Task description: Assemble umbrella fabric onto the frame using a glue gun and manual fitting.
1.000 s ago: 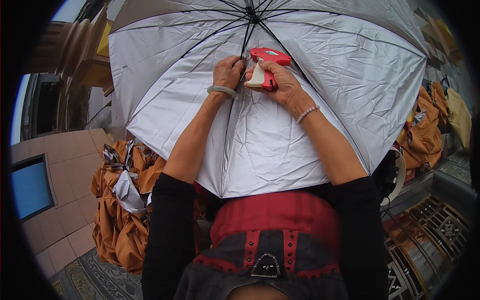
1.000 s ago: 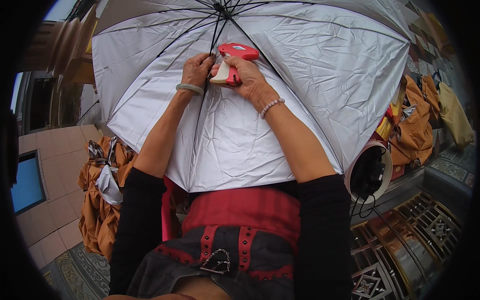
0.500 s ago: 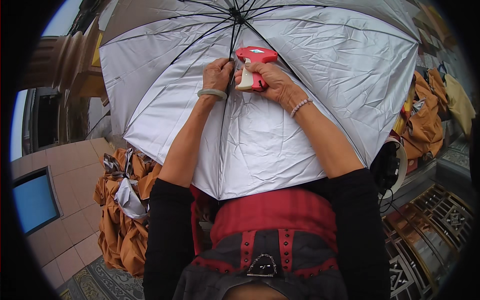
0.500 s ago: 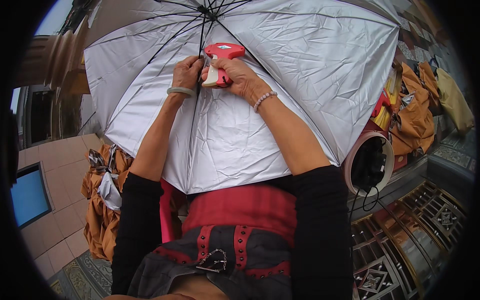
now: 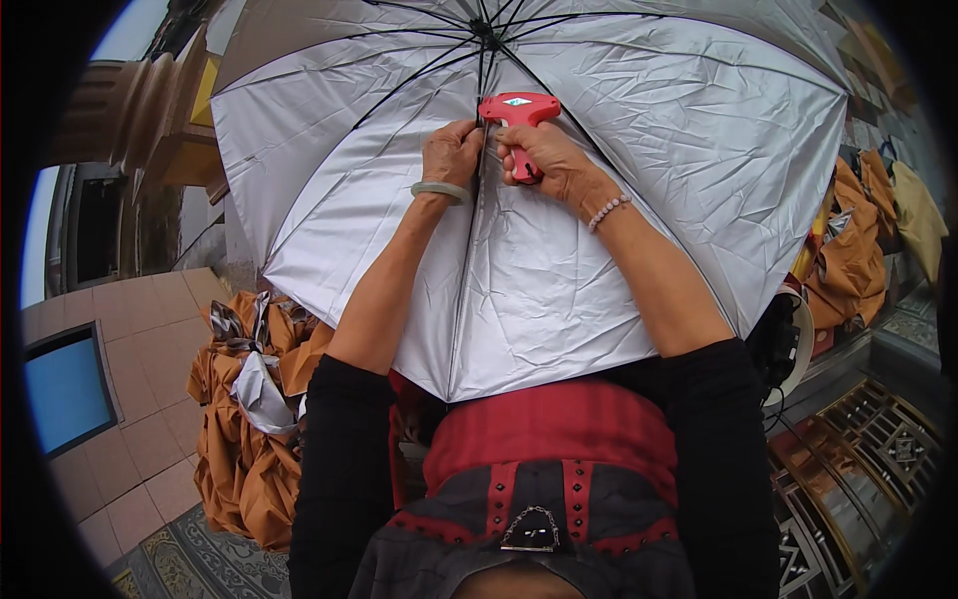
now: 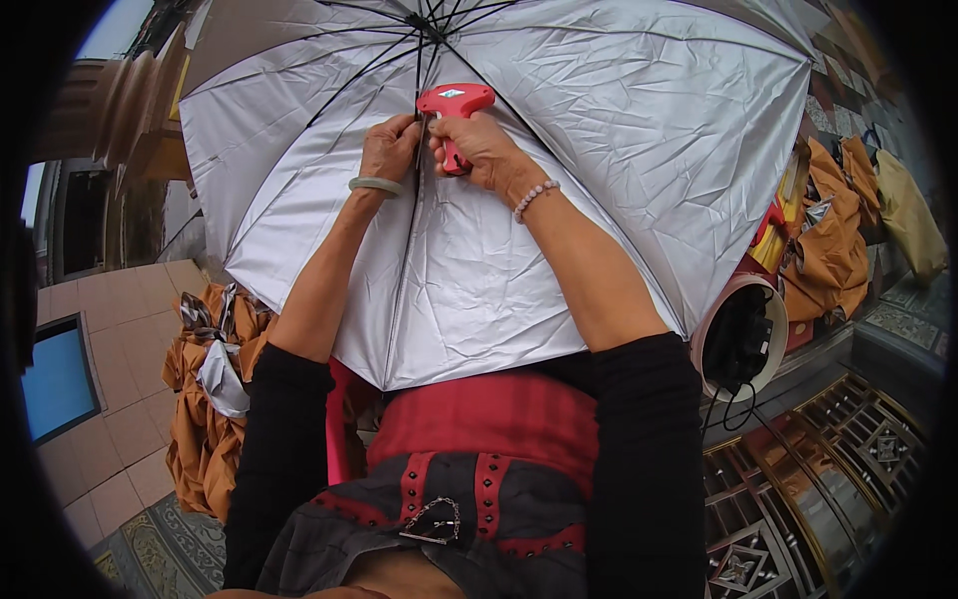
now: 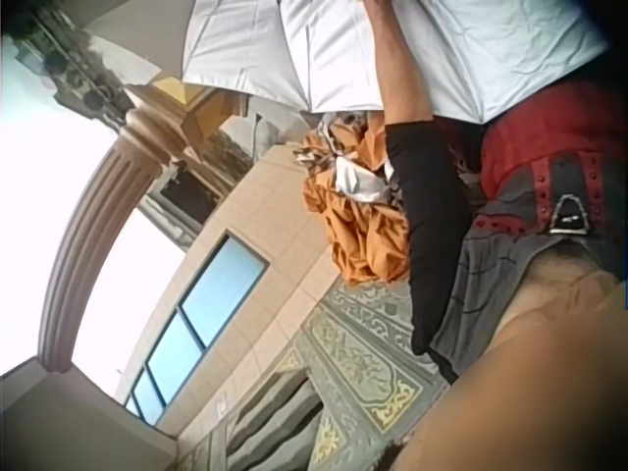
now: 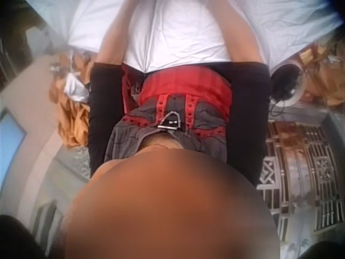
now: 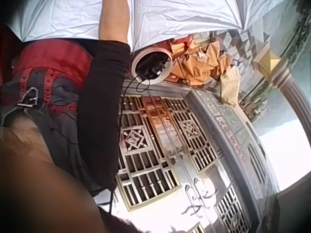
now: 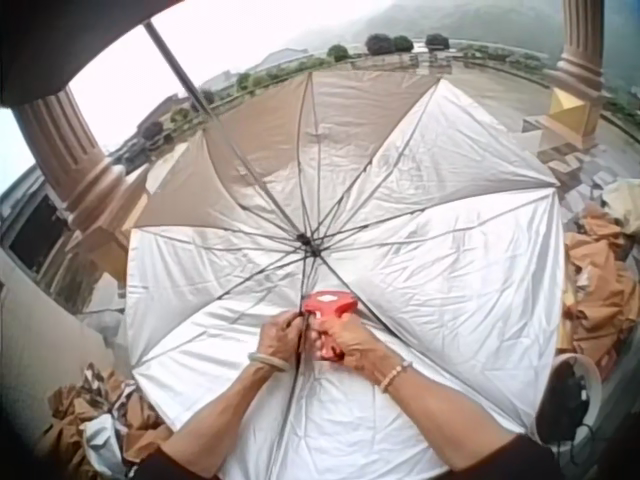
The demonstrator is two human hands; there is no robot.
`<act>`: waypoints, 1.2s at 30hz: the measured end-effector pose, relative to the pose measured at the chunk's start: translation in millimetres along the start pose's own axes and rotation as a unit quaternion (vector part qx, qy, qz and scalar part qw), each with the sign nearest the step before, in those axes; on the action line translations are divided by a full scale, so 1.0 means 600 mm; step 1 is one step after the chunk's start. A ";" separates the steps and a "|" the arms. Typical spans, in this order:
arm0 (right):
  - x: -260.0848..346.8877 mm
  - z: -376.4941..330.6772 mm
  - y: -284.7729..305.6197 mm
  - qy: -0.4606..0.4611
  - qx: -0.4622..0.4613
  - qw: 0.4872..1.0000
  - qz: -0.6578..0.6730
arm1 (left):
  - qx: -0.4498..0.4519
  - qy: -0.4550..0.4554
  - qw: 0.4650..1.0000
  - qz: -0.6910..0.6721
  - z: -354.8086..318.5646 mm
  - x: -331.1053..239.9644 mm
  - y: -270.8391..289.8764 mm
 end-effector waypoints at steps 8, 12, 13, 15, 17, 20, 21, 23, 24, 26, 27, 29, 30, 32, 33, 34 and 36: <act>0.041 -0.056 0.008 0.021 0.042 0.995 -0.089 | -0.049 -0.083 0.980 0.175 0.003 -0.012 0.014; 0.092 -0.082 0.032 0.104 0.009 0.990 -0.090 | 0.053 -0.124 0.963 0.232 0.030 -0.015 0.046; 0.109 -0.080 0.041 0.144 -0.027 0.984 -0.099 | 0.111 -0.160 0.948 0.251 0.041 -0.015 0.052; 0.110 -0.075 0.044 0.163 -0.050 0.973 -0.154 | 0.133 -0.148 0.912 0.360 0.068 0.014 0.085; 0.102 -0.072 0.056 0.163 -0.101 0.971 -0.144 | 0.122 -0.079 0.884 0.444 0.086 -0.016 0.091; 0.055 -0.063 0.032 0.157 -0.112 0.978 -0.083 | -0.045 -0.152 0.849 0.503 0.096 -0.049 0.076; 0.035 -0.056 0.031 0.159 -0.109 0.980 -0.045 | -0.029 -0.099 0.904 0.416 0.089 -0.062 0.049; 0.011 -0.052 0.011 0.180 -0.139 0.974 -0.001 | 0.000 -0.011 0.959 0.282 0.076 -0.064 0.003; 0.007 -0.047 0.006 0.210 -0.156 0.965 0.013 | 0.016 0.017 0.971 0.238 0.074 -0.060 -0.016; 0.007 -0.044 0.008 0.239 -0.174 0.955 0.028 | -0.002 0.008 0.973 0.232 0.069 -0.071 -0.035; 0.010 -0.042 0.014 0.234 -0.188 0.954 0.019 | -0.017 0.000 0.974 0.225 0.061 -0.080 -0.040; 0.018 -0.043 0.021 0.221 -0.208 0.953 0.001 | -0.029 -0.021 0.975 0.221 0.060 -0.076 -0.044; 0.024 -0.047 0.020 0.207 -0.189 0.959 -0.032 | -0.032 -0.016 0.974 0.224 0.052 -0.058 -0.039; 0.026 -0.049 0.028 0.181 -0.171 0.967 -0.047 | -0.029 -0.056 0.974 0.218 0.042 -0.039 -0.016; 0.023 -0.049 0.029 0.156 -0.154 0.974 -0.062 | -0.027 -0.075 0.973 0.215 0.037 -0.030 -0.005; 0.019 -0.050 0.030 0.132 -0.141 0.978 -0.076 | -0.031 -0.077 0.974 0.211 0.028 -0.028 0.002; 0.013 -0.050 0.031 0.127 -0.135 0.980 -0.068 | -0.021 -0.083 0.975 0.203 0.024 -0.025 0.010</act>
Point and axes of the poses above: each hand's wrist, its own z-axis towards the middle knuckle, its own y-axis out of the back of the hand, x = y × z, the point moved 5 cm from there along z, towards the middle knuckle, and after that the axes turned 3 degrees about -y, right-handed, at the moved point
